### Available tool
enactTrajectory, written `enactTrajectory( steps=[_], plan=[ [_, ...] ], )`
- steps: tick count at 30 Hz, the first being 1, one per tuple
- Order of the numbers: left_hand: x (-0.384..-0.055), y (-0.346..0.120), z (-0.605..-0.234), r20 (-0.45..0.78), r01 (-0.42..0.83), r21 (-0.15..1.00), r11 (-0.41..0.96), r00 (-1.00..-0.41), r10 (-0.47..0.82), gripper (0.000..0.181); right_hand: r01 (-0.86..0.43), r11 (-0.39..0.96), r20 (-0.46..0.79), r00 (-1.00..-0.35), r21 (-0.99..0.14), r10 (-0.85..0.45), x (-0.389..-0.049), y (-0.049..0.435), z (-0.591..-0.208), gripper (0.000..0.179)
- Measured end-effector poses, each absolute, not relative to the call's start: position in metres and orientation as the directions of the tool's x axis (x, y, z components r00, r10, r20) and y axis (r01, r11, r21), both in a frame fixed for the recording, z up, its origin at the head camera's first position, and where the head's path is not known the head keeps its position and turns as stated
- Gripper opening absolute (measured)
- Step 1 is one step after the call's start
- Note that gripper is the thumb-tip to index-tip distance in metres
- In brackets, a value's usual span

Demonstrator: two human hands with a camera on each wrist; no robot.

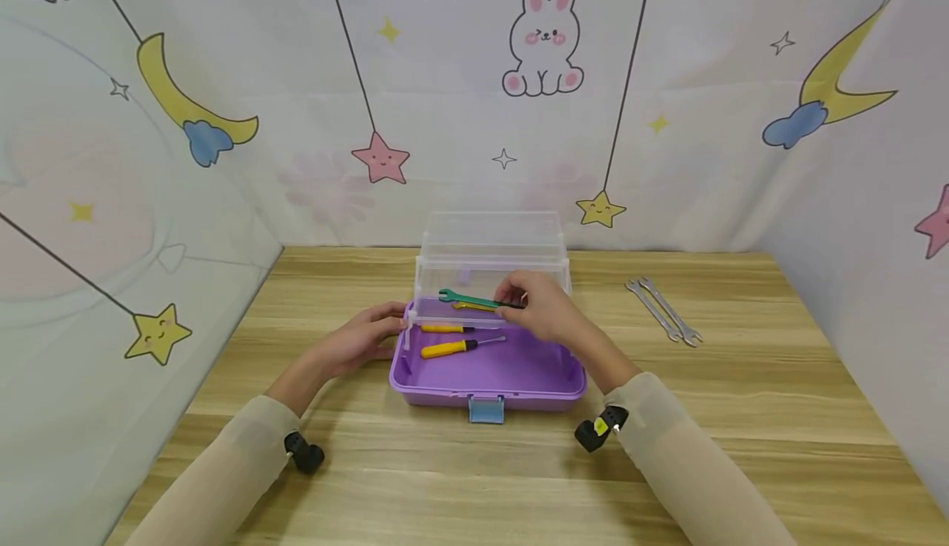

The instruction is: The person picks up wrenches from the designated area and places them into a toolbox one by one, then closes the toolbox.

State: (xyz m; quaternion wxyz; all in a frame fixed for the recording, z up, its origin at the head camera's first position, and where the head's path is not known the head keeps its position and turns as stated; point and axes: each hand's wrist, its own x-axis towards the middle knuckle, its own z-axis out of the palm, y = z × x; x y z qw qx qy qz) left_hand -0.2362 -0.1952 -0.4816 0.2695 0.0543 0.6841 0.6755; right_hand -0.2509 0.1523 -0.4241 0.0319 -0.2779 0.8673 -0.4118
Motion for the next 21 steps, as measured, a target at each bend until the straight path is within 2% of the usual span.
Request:
enactTrajectory(
  steps=[21],
  plan=[
    [-0.2355,-0.1949,-0.4812,-0.278,-0.275,0.959,0.074,-0.852,0.444,0.051,-0.480,0.505,0.179,-0.828,-0.718,-0.532,-0.2527,0.1518,-0.4249,0.007]
  ],
)
